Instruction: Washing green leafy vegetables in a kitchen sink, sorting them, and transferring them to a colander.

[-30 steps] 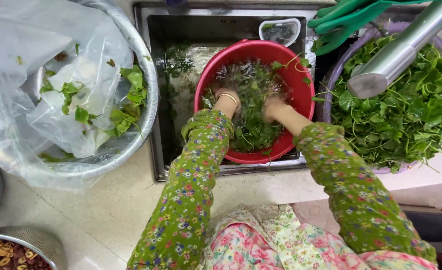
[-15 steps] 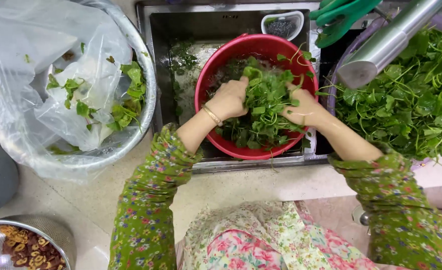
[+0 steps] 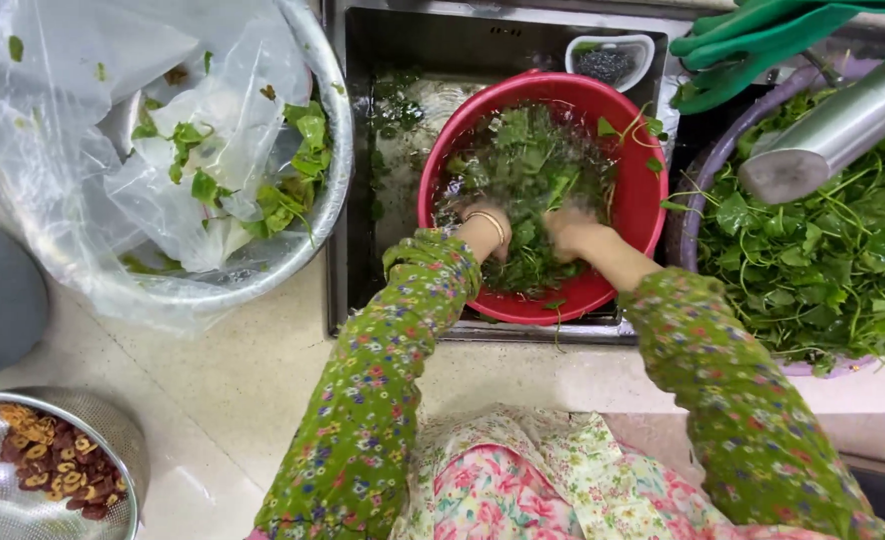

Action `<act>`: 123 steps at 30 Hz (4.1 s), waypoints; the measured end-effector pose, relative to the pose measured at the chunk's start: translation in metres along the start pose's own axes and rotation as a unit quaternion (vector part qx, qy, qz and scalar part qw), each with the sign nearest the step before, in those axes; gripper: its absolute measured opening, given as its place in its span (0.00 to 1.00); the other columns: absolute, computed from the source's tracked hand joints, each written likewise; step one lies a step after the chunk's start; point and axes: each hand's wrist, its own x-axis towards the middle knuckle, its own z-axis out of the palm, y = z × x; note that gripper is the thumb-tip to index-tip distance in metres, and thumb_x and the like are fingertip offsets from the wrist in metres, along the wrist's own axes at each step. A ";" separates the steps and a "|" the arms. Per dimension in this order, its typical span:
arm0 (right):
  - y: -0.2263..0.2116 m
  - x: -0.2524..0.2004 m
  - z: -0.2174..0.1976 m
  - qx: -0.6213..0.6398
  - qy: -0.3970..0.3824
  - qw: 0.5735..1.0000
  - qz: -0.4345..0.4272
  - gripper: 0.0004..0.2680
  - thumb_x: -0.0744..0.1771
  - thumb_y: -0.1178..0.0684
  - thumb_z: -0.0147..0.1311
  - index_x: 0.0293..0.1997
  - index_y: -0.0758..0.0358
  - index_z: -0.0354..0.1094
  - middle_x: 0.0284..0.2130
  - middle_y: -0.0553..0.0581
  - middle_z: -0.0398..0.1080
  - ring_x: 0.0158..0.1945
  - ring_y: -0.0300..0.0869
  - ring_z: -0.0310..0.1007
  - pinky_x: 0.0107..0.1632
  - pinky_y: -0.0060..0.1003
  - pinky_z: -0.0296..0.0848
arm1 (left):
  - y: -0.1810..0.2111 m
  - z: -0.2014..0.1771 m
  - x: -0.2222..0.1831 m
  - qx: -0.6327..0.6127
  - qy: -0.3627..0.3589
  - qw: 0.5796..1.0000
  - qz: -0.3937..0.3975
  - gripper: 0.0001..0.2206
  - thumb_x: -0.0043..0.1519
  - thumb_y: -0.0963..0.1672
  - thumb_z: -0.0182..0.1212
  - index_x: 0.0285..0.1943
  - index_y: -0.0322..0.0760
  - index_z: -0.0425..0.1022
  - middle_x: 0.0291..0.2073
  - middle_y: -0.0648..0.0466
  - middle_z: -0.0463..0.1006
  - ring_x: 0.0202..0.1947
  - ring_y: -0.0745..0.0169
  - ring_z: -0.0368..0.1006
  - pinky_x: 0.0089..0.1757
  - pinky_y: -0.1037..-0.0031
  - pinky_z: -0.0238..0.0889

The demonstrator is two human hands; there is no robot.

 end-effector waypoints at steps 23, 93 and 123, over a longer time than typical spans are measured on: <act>0.107 -0.232 -0.178 0.316 0.244 0.904 -0.154 0.28 0.66 0.49 0.61 0.72 0.49 0.44 0.52 0.64 0.73 0.56 0.51 0.73 0.59 0.44 0.70 | -0.032 -0.127 -0.208 -0.003 0.200 0.978 0.052 0.50 0.46 0.50 0.80 0.77 0.45 0.51 0.80 0.38 0.29 0.76 0.34 0.29 0.63 0.36 0.44; 0.388 -0.294 0.095 0.425 0.507 0.747 0.064 0.52 0.54 0.35 0.73 0.80 0.54 0.28 0.76 0.74 0.32 0.78 0.66 0.31 0.75 0.58 0.40 | 0.304 -0.220 -0.197 -0.008 0.415 0.884 0.217 0.66 0.38 0.60 0.82 0.79 0.58 0.30 0.77 0.32 0.28 0.74 0.17 0.23 0.56 0.18 0.40; 0.319 -0.470 0.008 0.317 0.686 0.637 0.154 0.14 0.67 0.57 0.60 0.60 0.57 0.74 0.55 0.75 0.66 0.55 0.64 0.71 0.57 0.54 0.70 | 0.231 -0.182 -0.287 -0.123 0.587 0.728 0.332 0.46 0.51 0.44 0.78 0.78 0.40 0.50 0.74 0.35 0.44 0.70 0.30 0.53 0.61 0.50 0.59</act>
